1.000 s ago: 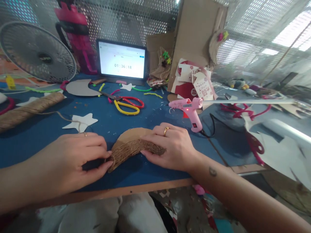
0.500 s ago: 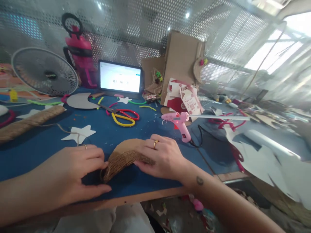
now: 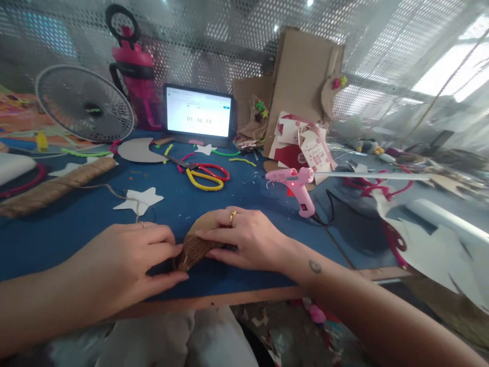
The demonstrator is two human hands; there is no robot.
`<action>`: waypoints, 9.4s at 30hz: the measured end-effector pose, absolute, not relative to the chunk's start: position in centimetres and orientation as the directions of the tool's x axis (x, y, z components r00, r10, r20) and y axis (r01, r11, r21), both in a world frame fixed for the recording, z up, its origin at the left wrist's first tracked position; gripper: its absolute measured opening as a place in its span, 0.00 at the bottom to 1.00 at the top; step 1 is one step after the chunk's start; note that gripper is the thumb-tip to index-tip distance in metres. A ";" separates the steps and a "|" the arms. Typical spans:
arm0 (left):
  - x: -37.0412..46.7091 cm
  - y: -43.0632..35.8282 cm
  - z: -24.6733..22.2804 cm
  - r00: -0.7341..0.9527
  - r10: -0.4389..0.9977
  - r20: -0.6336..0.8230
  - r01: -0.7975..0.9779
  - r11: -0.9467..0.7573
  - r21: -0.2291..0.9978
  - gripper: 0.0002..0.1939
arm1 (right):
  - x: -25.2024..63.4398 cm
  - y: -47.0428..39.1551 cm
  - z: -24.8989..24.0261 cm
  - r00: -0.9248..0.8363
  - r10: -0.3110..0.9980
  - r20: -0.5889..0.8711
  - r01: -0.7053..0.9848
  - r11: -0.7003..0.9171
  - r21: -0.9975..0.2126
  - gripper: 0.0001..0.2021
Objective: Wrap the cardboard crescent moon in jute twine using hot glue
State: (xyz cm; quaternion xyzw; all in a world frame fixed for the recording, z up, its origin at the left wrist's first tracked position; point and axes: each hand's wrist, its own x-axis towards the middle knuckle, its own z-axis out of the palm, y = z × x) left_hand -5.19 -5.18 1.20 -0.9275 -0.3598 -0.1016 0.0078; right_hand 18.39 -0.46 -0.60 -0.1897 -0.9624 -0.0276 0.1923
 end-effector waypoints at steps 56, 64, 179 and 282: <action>-1.9 3.5 2.6 0.422 0.899 -0.116 0.802 -0.310 0.511 0.13 | 18.0 -3.0 0.2 -0.823 0.096 0.560 0.474 0.661 0.582 0.14; -2.2 3.0 2.6 0.330 0.942 -0.064 0.436 -0.091 0.895 0.13 | 18.3 -3.3 0.5 -0.702 0.297 0.648 0.586 0.757 0.288 0.15; -7.6 7.1 5.6 -0.485 0.861 0.150 -0.390 -0.367 0.845 0.16 | 9.7 4.2 2.4 -0.522 0.843 0.130 0.182 0.259 -0.948 0.28; -6.1 7.0 4.6 -0.491 0.864 0.111 -0.511 -0.389 0.767 0.16 | 8.5 4.8 2.7 -0.197 0.955 0.224 0.896 0.268 -0.354 0.15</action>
